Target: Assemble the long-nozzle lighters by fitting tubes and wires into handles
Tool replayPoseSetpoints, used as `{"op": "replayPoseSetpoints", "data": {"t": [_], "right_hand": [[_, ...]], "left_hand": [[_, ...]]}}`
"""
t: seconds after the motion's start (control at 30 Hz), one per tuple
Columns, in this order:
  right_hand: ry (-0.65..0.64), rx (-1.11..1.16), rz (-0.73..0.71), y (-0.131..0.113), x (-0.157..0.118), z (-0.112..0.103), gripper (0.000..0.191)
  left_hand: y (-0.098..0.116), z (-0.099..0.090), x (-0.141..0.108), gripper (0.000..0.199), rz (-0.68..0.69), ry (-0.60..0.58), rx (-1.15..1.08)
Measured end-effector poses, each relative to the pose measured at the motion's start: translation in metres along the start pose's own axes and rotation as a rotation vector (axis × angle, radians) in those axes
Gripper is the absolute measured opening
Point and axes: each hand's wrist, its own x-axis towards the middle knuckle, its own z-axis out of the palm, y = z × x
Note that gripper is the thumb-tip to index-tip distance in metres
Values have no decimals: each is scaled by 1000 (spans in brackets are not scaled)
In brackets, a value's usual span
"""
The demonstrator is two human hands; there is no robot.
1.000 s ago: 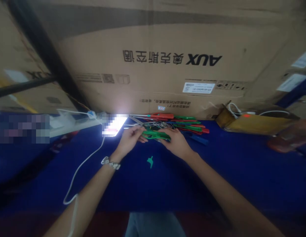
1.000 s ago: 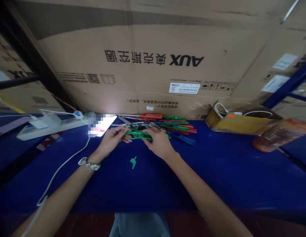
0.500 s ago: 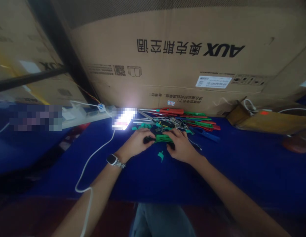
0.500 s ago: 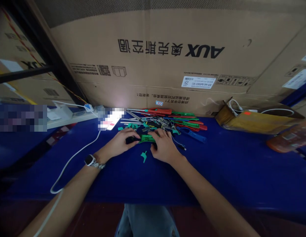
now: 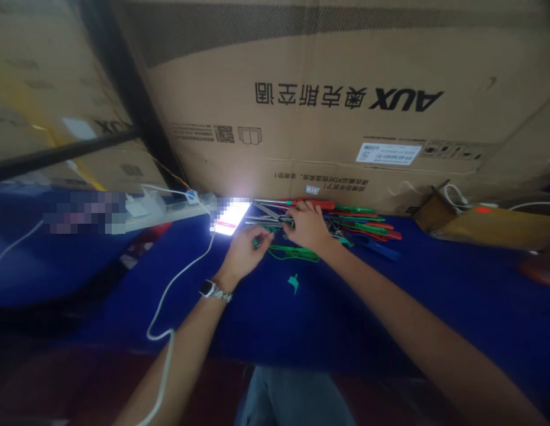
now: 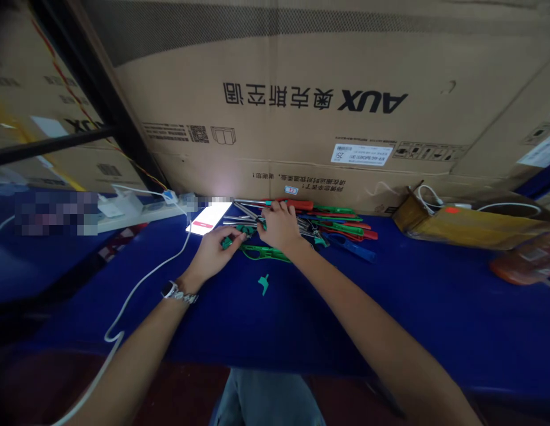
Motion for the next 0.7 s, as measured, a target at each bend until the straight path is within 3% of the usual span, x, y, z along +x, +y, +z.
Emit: {"op": "replayPoseSetpoints", "data": {"t": [0.1, 0.2, 0.47, 0.57, 0.7], "right_hand": [[-79, -105, -51, -7, 25, 10, 20], [-95, -122, -84, -6, 31, 15, 15], [40, -2, -71, 13, 23, 6, 21], [108, 80, -80, 16, 15, -4, 23], [209, 182, -93, 17, -5, -16, 22]], "left_hand": [[-5, -2, 0, 19, -35, 25, 33], [-8, -2, 1, 21, -42, 5, 26], [-10, -1, 0, 21, -93, 71, 6], [-8, 2, 2, 18, -203, 150, -161], [6, 8, 25, 35, -520, 254, -672]]}}
